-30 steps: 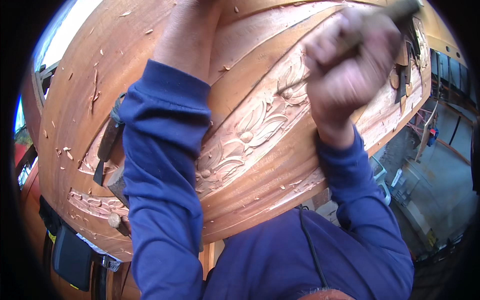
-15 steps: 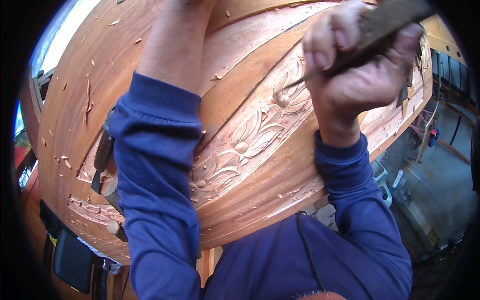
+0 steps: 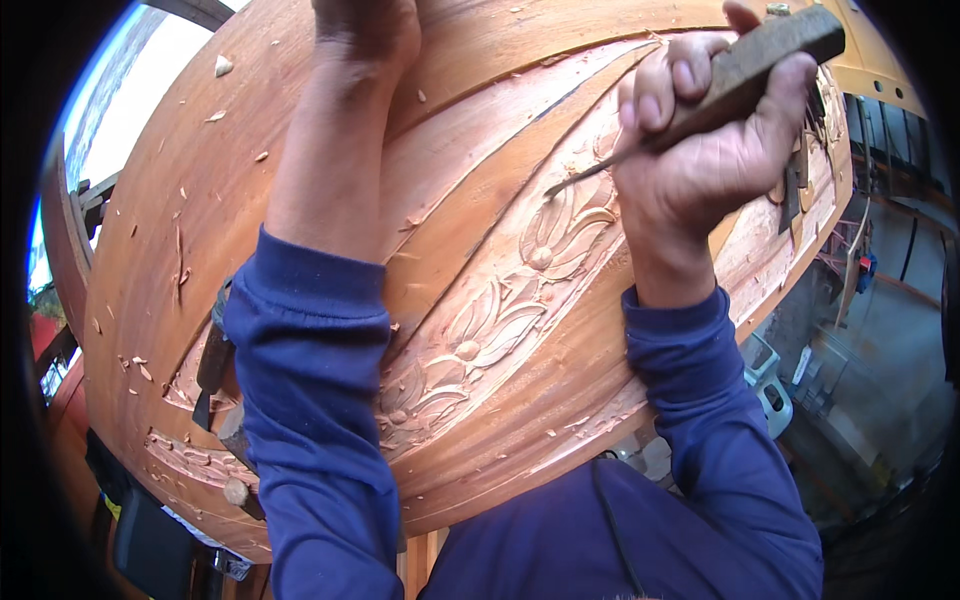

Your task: The person carves decorative floral patterns into a large wooden piece using various chisels and a wooden mallet. They switch between different chisels to detail the leaves and petals while clearing wood shavings from the workspace by hand.

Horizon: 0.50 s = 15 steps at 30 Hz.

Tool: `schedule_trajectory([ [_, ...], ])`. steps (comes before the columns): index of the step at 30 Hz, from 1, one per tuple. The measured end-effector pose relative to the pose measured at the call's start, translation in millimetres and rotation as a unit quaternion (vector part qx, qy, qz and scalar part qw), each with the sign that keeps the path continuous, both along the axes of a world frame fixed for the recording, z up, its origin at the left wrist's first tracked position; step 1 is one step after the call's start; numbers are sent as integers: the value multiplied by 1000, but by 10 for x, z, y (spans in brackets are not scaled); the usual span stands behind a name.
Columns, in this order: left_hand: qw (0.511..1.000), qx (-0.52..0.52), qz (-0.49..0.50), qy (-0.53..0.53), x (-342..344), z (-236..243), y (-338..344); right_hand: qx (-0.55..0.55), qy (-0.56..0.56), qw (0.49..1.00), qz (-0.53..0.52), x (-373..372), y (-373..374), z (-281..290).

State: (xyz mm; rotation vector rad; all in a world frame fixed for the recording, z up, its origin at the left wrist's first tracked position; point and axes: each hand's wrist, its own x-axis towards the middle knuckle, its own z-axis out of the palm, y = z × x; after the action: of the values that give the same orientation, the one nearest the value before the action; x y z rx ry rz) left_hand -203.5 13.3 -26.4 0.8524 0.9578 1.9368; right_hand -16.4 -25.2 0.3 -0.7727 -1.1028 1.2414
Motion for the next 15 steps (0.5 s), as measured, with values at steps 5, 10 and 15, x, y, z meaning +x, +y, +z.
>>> schedule_trajectory([
  [5, 999, -22, 7, 29, 21, 23, 8, 7, 63, 989, -134, -40, 548, 120],
  [10, 999, -44, -13, 1, 81, 7, 31, -142, 32, 989, -16, 135, 888, -311],
  [15, 996, -62, 1, 62, 56, -38, 70, -97, 13, 995, 33, 16, 910, -309],
])
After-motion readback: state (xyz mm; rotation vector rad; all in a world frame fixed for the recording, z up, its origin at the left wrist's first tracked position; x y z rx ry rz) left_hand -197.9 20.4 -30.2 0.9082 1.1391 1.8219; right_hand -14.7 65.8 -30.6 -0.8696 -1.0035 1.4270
